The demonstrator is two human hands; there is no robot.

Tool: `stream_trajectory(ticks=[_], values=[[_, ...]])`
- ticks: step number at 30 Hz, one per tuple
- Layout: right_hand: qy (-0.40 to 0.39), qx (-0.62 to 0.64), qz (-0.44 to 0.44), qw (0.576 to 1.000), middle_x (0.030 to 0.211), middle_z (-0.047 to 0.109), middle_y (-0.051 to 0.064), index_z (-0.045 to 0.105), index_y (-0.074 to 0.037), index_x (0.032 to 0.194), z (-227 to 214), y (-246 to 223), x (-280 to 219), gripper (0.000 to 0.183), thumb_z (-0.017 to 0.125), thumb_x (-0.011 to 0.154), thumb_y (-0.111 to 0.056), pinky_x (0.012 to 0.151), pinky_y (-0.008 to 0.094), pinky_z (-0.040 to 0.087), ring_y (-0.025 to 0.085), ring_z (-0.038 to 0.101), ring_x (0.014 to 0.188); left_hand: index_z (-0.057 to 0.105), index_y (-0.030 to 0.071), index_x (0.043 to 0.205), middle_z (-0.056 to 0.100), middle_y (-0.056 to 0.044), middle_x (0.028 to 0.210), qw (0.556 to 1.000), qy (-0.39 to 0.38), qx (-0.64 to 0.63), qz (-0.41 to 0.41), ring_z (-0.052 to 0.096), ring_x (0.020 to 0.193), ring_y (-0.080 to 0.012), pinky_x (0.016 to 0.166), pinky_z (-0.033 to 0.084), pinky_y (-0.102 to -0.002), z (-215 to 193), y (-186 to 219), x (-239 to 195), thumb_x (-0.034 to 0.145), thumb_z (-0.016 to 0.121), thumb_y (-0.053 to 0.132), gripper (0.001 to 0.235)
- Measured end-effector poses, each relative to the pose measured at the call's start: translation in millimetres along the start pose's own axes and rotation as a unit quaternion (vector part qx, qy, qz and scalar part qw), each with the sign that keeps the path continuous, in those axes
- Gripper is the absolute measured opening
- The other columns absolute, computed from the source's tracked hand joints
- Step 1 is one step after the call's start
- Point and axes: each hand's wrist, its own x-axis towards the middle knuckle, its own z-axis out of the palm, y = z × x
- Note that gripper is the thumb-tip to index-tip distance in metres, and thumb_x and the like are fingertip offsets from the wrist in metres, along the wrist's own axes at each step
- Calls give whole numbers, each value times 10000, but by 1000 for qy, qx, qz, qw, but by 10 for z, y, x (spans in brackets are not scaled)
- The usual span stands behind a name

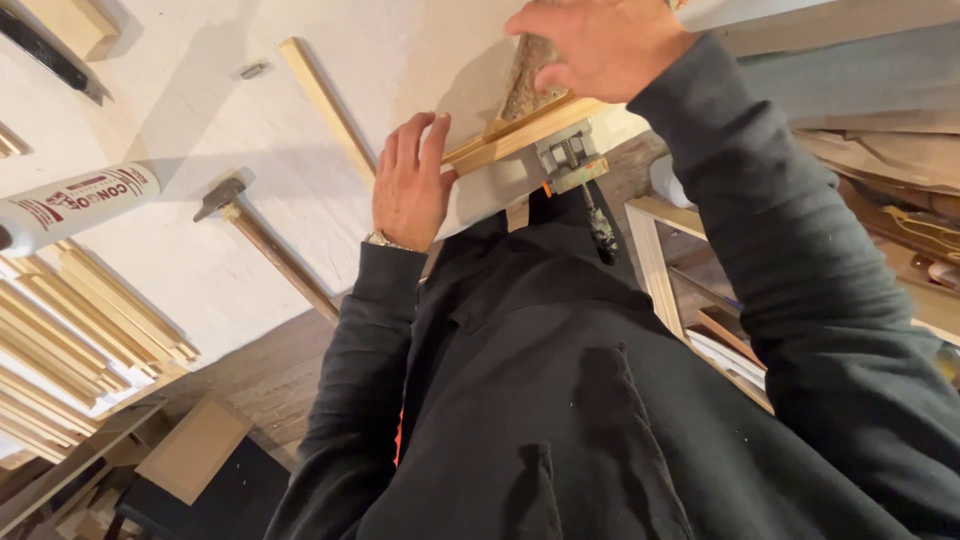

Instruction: Assembling a wooden picture frame by gluing corners and hammering small nails or fasteners.

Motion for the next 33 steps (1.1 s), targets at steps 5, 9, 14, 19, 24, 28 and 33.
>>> stream_trajectory(ticks=[5, 9, 14, 19, 24, 28, 33], values=[[146, -3, 26, 989, 1132, 705, 145, 688, -61, 1320, -119, -52, -489, 362, 836, 1038, -233, 824, 435, 541, 330, 682, 953, 475, 48, 1465, 512, -158, 1434, 1000, -4, -26, 11, 519, 1292, -387, 1079, 453, -461, -92, 59, 65, 760, 817, 1, 785], [320, 31, 46, 946, 1165, 687, 166, 659, -7, 1201, -212, -340, -954, 207, 758, 1019, 1, 943, 406, 553, 346, 685, 1063, 449, 44, 1493, 484, -173, 1501, 998, 23, -54, -3, 497, 1366, -392, 1160, 445, -447, -144, 13, 135, 827, 765, -46, 742], [334, 112, 230, 907, 1090, 696, 140, 666, -12, 1177, 714, -500, -1611, 199, 778, 1013, -4, 878, 356, 567, 278, 709, 977, 484, 67, 1490, 409, -162, 1541, 994, 16, -108, 0, 467, 1402, -378, 1172, 448, -436, 16, 105, 493, 885, 838, 98, 701], [296, 162, 315, 887, 1074, 692, 154, 652, -6, 1237, 1348, -857, -1875, 344, 794, 926, -42, 851, 383, 552, 301, 692, 958, 568, 133, 1429, 320, -159, 1569, 992, 5, -91, 91, 408, 1424, -398, 1172, 420, -507, 404, 425, 900, 831, 932, 300, 719], [283, 211, 366, 861, 1094, 705, 150, 593, -14, 1294, 1578, -1002, -1886, 461, 805, 903, -137, 864, 403, 555, 299, 694, 982, 655, 210, 1276, 255, -91, 1615, 990, 24, -48, 127, 367, 1437, -452, 1087, 443, -554, 646, 493, 996, 793, 955, 359, 588], [268, 208, 398, 852, 1071, 706, 161, 570, -5, 1286, 1677, -1060, -1833, 491, 813, 905, -195, 820, 414, 553, 313, 693, 941, 663, 210, 1268, 239, -78, 1624, 992, 12, -62, 106, 430, 1379, -400, 1047, 473, -517, 701, 453, 977, 810, 953, 372, 565], [269, 160, 402, 861, 1065, 705, 194, 590, -23, 1236, 1806, -1092, -1815, 380, 761, 987, -253, 793, 440, 553, 377, 697, 937, 654, 199, 1247, 298, -103, 1580, 991, -4, -95, 91, 532, 1263, -340, 1012, 505, -471, 718, 451, 969, 837, 949, 379, 536]])
